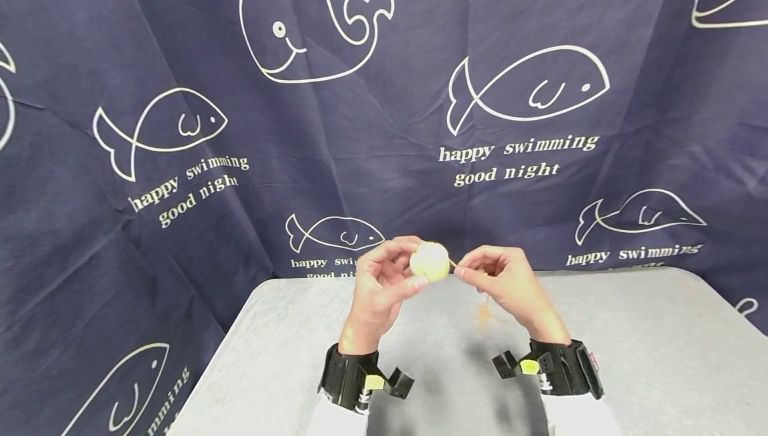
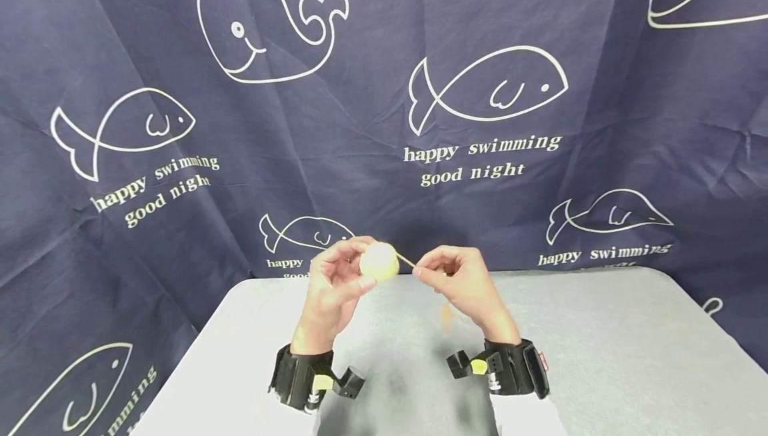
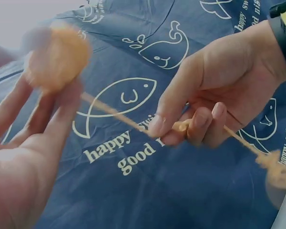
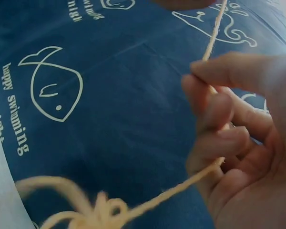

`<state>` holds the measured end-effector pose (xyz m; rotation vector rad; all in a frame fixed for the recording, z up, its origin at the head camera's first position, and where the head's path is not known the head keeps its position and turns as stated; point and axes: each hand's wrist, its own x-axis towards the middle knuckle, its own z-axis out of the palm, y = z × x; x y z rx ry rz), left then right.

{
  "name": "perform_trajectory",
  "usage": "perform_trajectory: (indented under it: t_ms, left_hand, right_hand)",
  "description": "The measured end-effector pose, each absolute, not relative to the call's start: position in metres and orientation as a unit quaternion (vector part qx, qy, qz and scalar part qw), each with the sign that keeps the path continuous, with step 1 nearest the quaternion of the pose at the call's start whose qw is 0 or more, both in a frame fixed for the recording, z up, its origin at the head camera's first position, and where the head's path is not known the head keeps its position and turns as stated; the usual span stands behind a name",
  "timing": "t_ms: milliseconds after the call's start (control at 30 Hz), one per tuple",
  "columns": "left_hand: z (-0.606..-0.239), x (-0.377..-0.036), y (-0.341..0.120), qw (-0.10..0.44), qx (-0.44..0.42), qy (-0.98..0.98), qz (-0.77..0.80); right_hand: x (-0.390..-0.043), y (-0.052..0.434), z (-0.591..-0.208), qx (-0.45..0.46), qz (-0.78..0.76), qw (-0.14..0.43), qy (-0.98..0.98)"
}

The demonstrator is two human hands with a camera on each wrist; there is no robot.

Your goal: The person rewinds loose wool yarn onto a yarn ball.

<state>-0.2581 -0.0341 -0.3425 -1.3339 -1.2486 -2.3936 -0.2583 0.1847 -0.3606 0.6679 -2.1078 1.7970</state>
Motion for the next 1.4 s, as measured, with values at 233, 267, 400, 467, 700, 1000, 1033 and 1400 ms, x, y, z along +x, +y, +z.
perform_trajectory:
  t_ms: [233, 267, 400, 467, 700, 1000, 1033, 1400]
  left_hand:
    - [-0.342, -0.261, -0.026, 0.181, -0.301, -0.420, -0.837]
    - [-0.342, -0.262, -0.025, 0.196, -0.290, -0.428, -0.833]
    - [-0.347, -0.268, -0.025, 0.260, -0.281, -0.501, -0.776]
    - [-0.351, -0.271, -0.026, 0.287, -0.281, -0.555, -0.729]
    - [-0.357, -0.272, -0.034, 0.234, -0.287, -0.703, -0.607]
    - [-0.355, -0.266, -0.041, 0.036, -0.386, -0.766, -0.513]
    - [-0.355, -0.266, -0.041, 0.016, -0.402, -0.760, -0.510]
    - [-0.345, -0.256, -0.034, -0.080, -0.532, -0.534, -0.652]
  right_hand:
    - [-0.256, 0.175, -0.359, 0.340, 0.562, 0.117, -0.745]
    - [-0.255, 0.174, -0.358, 0.349, 0.557, 0.113, -0.745]
    - [-0.250, 0.173, -0.353, 0.365, 0.551, 0.112, -0.742]
    - [-0.248, 0.174, -0.351, 0.367, 0.557, 0.119, -0.736]
    - [-0.242, 0.183, -0.344, 0.349, 0.620, 0.143, -0.689]
    - [-0.244, 0.191, -0.341, 0.285, 0.752, 0.153, -0.575]
    - [-0.244, 0.191, -0.341, 0.285, 0.769, 0.151, -0.552]
    - [-0.256, 0.187, -0.352, 0.206, 0.760, 0.161, -0.595]
